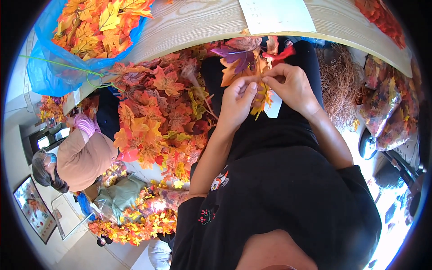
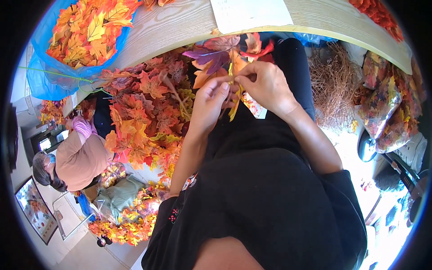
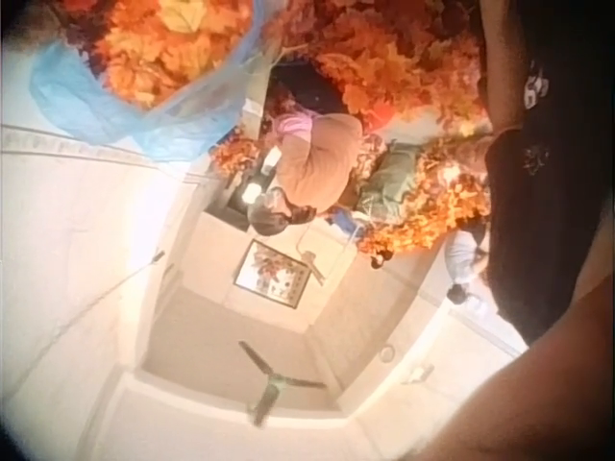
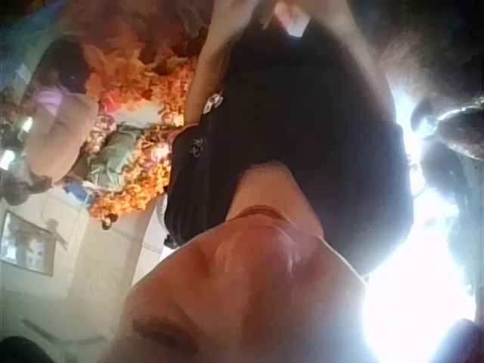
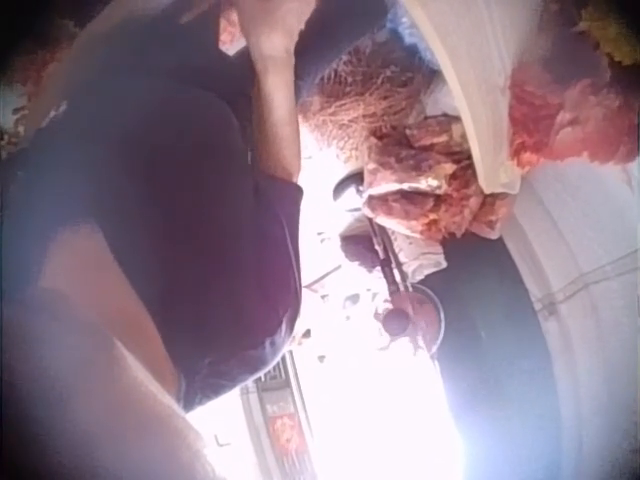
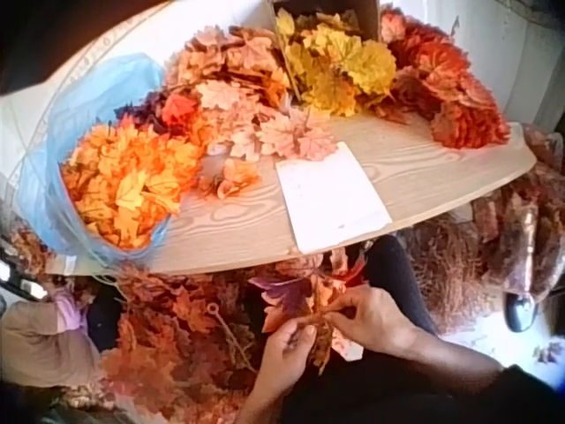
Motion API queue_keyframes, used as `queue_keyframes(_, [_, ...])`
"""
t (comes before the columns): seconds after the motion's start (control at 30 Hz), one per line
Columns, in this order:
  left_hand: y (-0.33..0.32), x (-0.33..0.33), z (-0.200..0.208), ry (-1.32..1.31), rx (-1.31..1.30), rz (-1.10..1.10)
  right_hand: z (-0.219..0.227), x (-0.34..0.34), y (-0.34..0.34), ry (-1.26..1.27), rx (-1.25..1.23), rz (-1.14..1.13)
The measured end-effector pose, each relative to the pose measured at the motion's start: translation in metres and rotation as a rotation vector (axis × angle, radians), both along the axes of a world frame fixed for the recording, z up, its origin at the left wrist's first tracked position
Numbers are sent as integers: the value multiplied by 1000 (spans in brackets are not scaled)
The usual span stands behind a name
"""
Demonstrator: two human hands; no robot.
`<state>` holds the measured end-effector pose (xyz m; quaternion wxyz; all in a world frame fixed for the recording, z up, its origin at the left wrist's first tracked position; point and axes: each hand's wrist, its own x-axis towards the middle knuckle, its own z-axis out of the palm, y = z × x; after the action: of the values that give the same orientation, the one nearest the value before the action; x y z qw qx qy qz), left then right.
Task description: The person assembles artificial maple leaves onto wire stems by hand.
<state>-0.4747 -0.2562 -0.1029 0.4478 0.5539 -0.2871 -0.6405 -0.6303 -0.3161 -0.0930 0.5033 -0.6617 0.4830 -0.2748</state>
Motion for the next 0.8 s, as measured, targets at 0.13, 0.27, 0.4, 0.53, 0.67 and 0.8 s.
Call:
queue_keyframes(0.13, [15, 10, -2, -175, -80, -311, 1, -4, -12, 303, -380, -48])
queue_keyframes(0.27, [12, 10, 15, -202, -92, -430, -5, -9, -24, 381, -616, -56])
queue_keyframes(0.4, [3, 10, 23, -3, 37, -380, -8, -1, -24, 388, -682, -12])
queue_keyframes(0.53, [1, -3, 11, 23, -46, -412, -7, 1, -25, 436, -759, 10])
queue_keyframes(0.67, [2, 1, 7, -105, 58, -585, -14, -4, -22, 521, -685, 94])
queue_keyframes(0.8, [8, -1, -3, 106, 144, -340, -4, -6, -27, 367, -771, 183])
